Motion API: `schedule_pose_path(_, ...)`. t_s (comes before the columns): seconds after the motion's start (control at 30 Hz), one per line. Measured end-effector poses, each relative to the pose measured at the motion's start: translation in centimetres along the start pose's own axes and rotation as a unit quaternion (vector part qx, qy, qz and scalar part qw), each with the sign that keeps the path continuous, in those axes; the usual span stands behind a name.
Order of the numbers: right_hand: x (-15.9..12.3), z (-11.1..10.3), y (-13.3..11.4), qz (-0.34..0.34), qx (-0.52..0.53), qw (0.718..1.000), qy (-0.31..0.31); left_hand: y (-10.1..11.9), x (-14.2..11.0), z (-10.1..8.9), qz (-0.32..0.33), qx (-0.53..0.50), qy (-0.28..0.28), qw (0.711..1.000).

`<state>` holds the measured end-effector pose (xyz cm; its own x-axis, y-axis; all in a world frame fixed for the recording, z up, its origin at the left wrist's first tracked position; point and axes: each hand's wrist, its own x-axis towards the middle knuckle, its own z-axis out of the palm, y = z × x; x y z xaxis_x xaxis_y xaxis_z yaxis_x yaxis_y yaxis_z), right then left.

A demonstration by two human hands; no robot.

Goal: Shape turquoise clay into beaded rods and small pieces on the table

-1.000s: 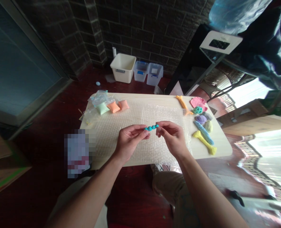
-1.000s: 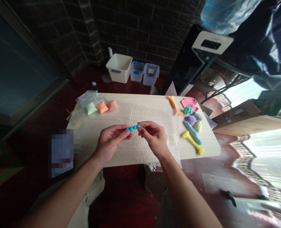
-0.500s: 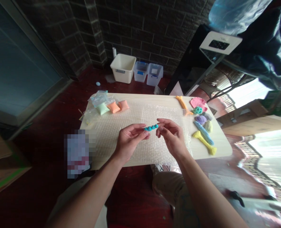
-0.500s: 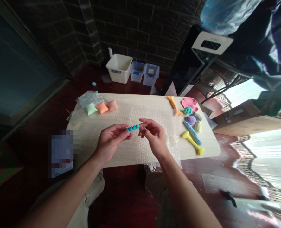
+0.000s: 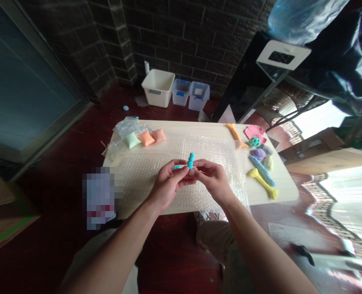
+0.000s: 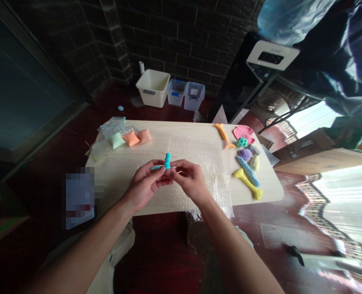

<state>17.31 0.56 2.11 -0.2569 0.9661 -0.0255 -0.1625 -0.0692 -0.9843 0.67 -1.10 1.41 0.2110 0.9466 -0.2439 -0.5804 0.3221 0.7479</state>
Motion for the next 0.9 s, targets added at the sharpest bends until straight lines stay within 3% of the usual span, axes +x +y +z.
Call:
schedule_pose_path(0.17, 0.06, -0.2, 0.33, -0.03, -0.02, 0.999, 0.036, -0.04, 0.04, -0.03, 0.01, 0.014, -0.001, 1.0)
schedule_pose_path(0.37, -0.18, -0.13, 0.38, -0.126, -0.168, 0.977, 0.036, -0.36, 0.25, -0.3, 0.042, 0.054, 0.033, 0.997)
schedule_pose_path(0.63, -0.24, 0.03, 0.51, -0.121, -0.151, 0.98, 0.054, -0.42, 0.33, -0.32, 0.06, 0.054, 0.039, 0.996)
schedule_pose_path(0.9, -0.26, 0.14, 0.07, -0.075, -0.096, 0.992, 0.043, -0.73, 0.5, -0.54, 0.084, 0.073, 0.057, 0.992)
